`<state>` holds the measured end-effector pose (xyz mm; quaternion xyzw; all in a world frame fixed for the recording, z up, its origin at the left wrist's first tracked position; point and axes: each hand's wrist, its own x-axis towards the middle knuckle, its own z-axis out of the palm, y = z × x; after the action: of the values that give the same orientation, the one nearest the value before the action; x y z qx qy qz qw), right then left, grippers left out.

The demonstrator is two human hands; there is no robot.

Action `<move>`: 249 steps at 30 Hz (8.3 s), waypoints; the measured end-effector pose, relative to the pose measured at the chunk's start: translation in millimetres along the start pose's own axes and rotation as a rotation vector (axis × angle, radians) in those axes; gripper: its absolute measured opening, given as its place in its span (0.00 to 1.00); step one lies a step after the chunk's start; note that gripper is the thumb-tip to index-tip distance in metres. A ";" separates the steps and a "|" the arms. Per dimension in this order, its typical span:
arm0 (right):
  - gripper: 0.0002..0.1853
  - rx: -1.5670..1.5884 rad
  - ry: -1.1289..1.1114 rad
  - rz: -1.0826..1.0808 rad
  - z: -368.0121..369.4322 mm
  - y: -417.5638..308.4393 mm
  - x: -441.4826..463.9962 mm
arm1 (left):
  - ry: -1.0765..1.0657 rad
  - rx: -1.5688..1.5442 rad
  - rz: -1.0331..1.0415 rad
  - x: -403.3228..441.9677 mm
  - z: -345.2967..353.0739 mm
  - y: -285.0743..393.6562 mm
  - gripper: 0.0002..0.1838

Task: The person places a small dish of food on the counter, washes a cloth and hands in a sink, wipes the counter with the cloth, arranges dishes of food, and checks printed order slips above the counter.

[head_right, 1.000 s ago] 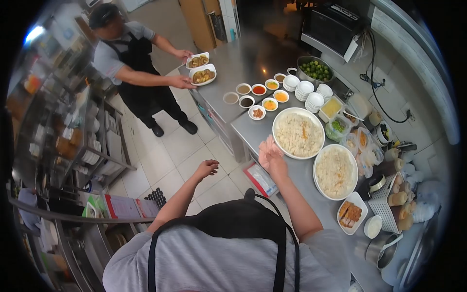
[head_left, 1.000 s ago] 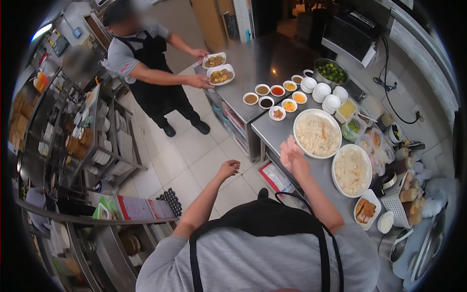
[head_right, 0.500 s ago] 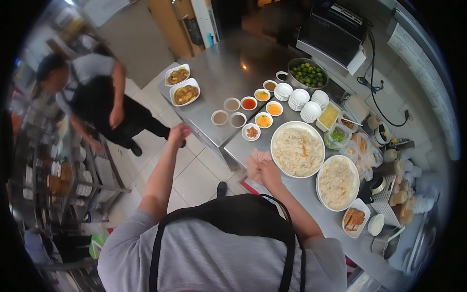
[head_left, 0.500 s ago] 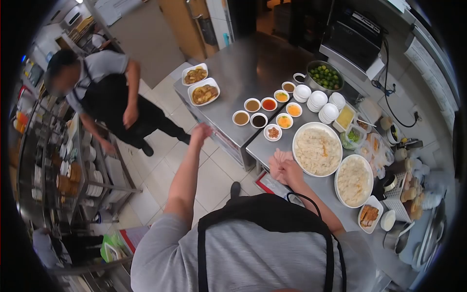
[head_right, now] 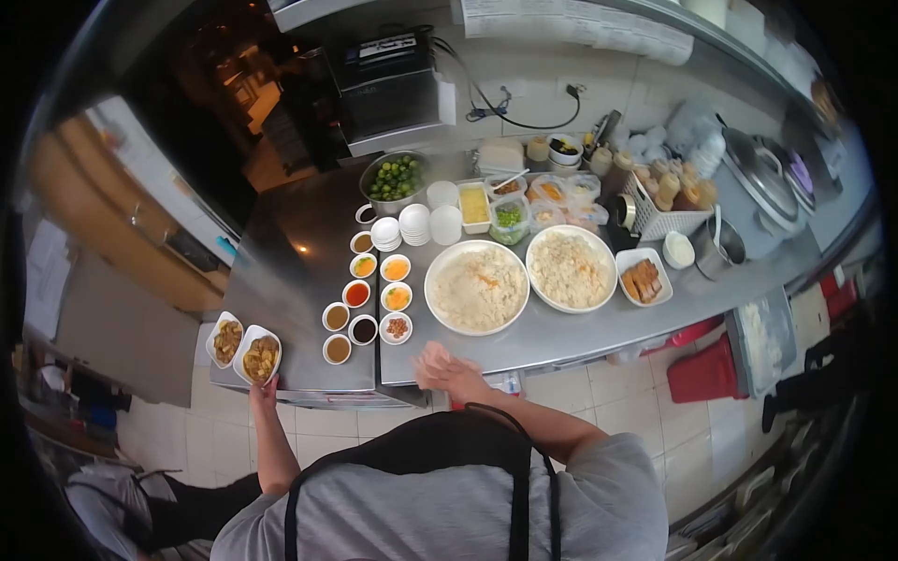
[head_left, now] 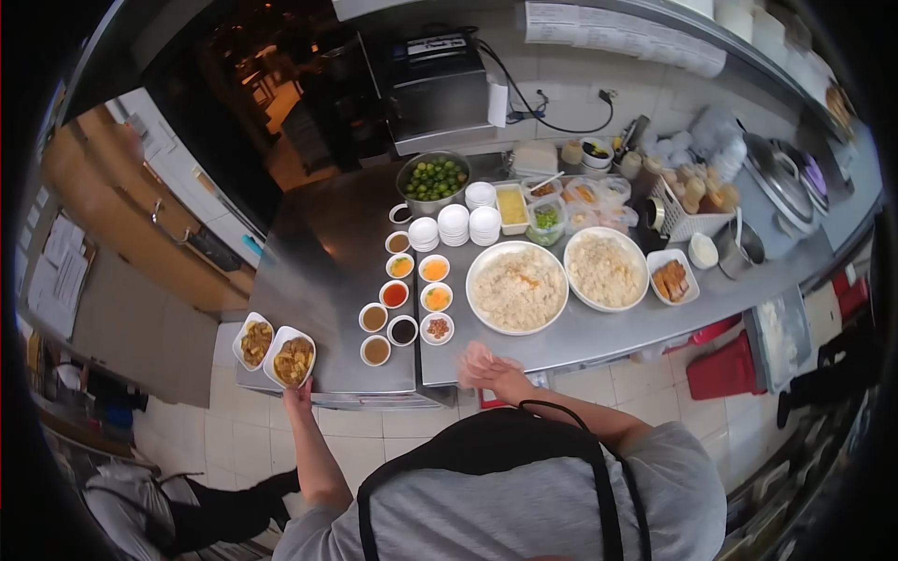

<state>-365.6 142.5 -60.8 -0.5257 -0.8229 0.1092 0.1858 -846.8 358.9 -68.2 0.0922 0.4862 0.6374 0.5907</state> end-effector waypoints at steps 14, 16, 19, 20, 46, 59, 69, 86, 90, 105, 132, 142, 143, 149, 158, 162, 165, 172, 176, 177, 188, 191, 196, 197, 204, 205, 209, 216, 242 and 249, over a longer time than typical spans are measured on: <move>0.19 2.272 0.556 0.251 -105.7 -70.1 63.7 | -0.726 0.703 -0.374 -191.8 131.0 -22.2 0.24; 0.20 2.184 0.558 0.217 -85.2 -60.3 77.3 | -0.902 0.657 -0.488 -225.2 158.4 -44.1 0.25; 0.19 2.093 0.641 0.354 -59.6 -67.3 56.1 | -1.054 0.639 -0.616 -237.3 183.4 -80.8 0.26; 0.19 1.996 0.637 0.389 -51.1 -67.7 41.4 | -1.057 0.660 -0.629 -236.9 189.5 -93.1 0.26; 0.05 -0.270 0.454 0.395 -214.1 229.2 111.8 | -0.822 0.564 -0.460 -190.5 310.7 -175.0 0.20; 0.09 -0.431 0.239 0.524 -170.7 334.1 226.5 | -0.709 0.534 -0.414 -194.8 345.4 -201.8 0.20; 0.09 -0.398 0.144 0.469 -179.8 338.5 231.0 | -0.695 0.537 -0.394 -195.1 363.2 -204.8 0.19; 0.13 -0.012 0.116 0.167 -272.4 295.3 205.0 | -0.765 0.592 -0.374 -189.8 374.4 -212.5 0.19; 0.08 0.361 0.007 0.116 -275.4 247.2 181.1 | -0.806 0.628 -0.403 -186.5 379.7 -213.6 0.20; 0.11 0.121 0.978 1.014 -248.3 128.0 -163.0 | -1.103 0.700 -0.551 -213.5 355.7 -203.2 0.24; 0.20 1.850 2.241 0.926 -10.8 327.8 -352.7 | -0.963 0.849 -0.553 -359.6 339.6 -277.3 0.28; 0.33 2.044 1.995 0.720 -13.8 276.7 -333.7 | -0.964 0.862 -0.408 -368.1 331.7 -266.4 0.28; 0.32 2.055 1.975 0.748 -11.5 276.0 -333.2 | -0.958 0.865 -0.409 -367.2 330.4 -266.0 0.28; 0.27 2.049 1.744 0.981 10.5 278.0 -314.7 | -0.918 0.812 -0.515 -361.0 326.5 -266.4 0.26; 0.22 2.268 1.436 0.816 22.2 234.0 -299.7 | -0.932 0.828 -0.493 -357.4 323.1 -266.0 0.27; 0.16 2.080 1.547 0.813 23.5 220.2 -293.6 | -0.925 0.807 -0.484 -355.0 321.2 -264.0 0.28; 0.13 1.926 1.663 0.935 56.0 242.8 -291.7 | -0.942 0.817 -0.499 -360.1 317.8 -263.0 0.29; 0.12 0.439 0.927 1.443 7.3 233.7 -362.1 | -0.995 0.757 -0.519 -369.5 306.3 -262.6 0.30; 0.09 0.145 0.900 1.345 -95.7 183.5 -360.5 | -0.957 0.707 -0.487 -363.1 301.0 -256.9 0.30; 0.09 0.134 0.885 1.321 -129.8 173.5 -347.2 | -0.979 0.729 -0.480 -361.7 297.1 -255.0 0.30; 0.08 -0.197 0.176 0.535 -263.8 93.1 -47.3 | -0.964 0.733 -0.453 -315.2 268.8 -220.8 0.31; 0.11 -0.290 0.062 0.432 -238.7 102.3 -3.2 | -0.951 0.694 -0.456 -296.8 263.6 -206.1 0.28; 0.23 -0.057 -0.144 0.522 -242.2 81.8 57.4 | -0.941 0.612 -0.452 -247.9 245.2 -173.2 0.27; 0.27 -0.036 -0.012 0.515 -243.9 73.3 62.1 | -0.921 0.534 -0.468 -235.3 241.8 -165.6 0.26; 0.26 0.098 0.055 0.491 -197.2 82.2 70.9 | -0.729 0.277 -0.250 -95.2 202.7 -86.2 0.24; 0.26 0.092 0.066 0.499 -195.2 81.9 69.4 | -0.677 0.268 -0.214 -67.3 194.0 -76.4 0.24; 0.25 0.138 0.171 0.524 -199.6 81.6 66.8 | -0.522 0.272 -0.071 40.7 164.1 -49.1 0.23; 0.20 0.136 0.361 0.471 -224.1 80.8 84.2 | -0.264 0.225 -0.059 147.6 156.5 -42.8 0.20; 0.15 1.666 0.945 -0.017 -410.2 126.6 196.4 | -0.787 0.621 0.821 -189.5 388.9 -106.3 0.26; 0.15 1.656 0.595 0.315 -307.4 69.1 145.5 | -1.192 0.491 0.961 -309.5 509.6 -105.6 0.33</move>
<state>-234.3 298.7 220.0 -0.3366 -0.3161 0.5519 0.6944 -335.9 340.5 256.2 0.7431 0.1226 0.5405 0.3750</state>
